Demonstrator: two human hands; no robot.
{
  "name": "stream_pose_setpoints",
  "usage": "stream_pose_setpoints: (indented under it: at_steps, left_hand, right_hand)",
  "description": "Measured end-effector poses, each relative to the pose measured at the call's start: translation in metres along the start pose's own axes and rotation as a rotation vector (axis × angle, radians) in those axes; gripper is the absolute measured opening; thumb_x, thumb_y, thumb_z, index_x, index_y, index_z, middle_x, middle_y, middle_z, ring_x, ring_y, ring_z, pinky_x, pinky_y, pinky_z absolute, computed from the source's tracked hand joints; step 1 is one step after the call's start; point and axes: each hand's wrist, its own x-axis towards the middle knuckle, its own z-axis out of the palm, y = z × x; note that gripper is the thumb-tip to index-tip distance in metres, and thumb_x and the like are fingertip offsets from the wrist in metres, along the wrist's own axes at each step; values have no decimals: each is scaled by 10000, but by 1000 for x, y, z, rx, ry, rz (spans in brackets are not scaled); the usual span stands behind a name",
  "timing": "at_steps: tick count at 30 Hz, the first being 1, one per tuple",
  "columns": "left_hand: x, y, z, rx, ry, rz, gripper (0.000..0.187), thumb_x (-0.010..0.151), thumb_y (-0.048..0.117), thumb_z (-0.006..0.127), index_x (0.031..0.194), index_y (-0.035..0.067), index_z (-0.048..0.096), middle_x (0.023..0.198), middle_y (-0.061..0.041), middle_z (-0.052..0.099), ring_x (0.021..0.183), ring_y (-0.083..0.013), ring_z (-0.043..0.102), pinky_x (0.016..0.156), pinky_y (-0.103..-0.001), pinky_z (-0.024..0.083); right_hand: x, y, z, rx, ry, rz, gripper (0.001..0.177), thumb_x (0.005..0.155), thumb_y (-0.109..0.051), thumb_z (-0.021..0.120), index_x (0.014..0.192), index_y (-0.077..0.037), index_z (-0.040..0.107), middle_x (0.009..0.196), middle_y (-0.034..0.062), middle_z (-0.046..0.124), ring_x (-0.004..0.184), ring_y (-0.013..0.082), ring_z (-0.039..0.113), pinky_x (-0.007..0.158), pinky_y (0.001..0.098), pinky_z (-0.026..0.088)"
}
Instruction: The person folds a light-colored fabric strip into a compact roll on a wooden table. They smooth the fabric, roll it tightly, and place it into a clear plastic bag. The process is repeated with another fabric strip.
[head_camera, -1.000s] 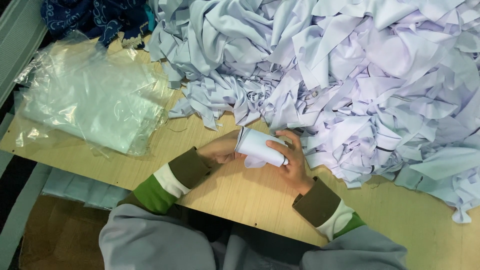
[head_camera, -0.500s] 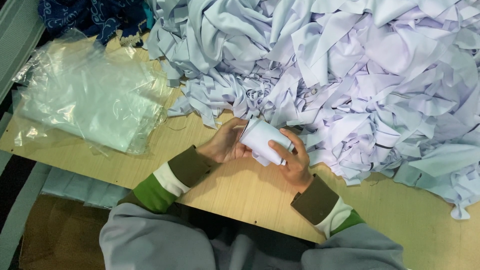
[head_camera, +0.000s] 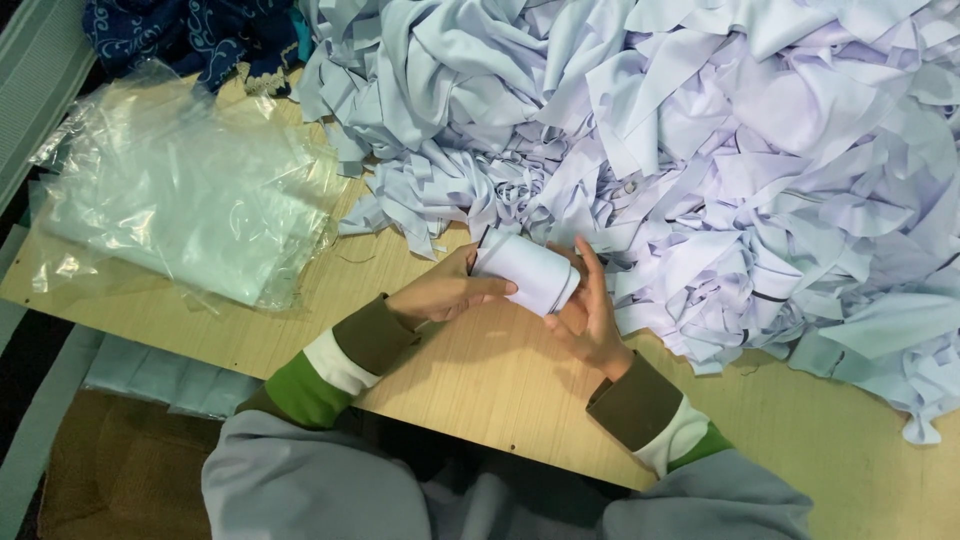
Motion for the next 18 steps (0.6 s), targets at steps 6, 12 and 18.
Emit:
stream_pose_setpoints:
  at_steps: [6,12,18]
  left_hand:
    - [11,-18,-14,149,-67,147,382,738,-71,843,1074,25,689,948,-36,676,883,-175,671,718,-306,635]
    - [4,-5,-3,141,-4,79,438,689,-24,883,1087,76,730,929,-26,698,870,-175,692,739,-293,598]
    - [13,-33,-20,197,72,96,494,669,30,926,1121,67,729,964,-19,696,916,-155,637,760,-304,572]
  right_hand:
    - [-6,15,4,-142,96,119,779,765,-174,891,1414,12,502,1375,177,560,1349,308,525,1131,474,421]
    - [0,4,3,52,118,375,703,818,-150,849,1420,-52,500,1346,146,589,1330,305,551,1114,481,458]
    - [4,9,-3,119,144,452,583,846,-149,824,1359,-60,560,1219,80,662,1181,193,593,992,409,507]
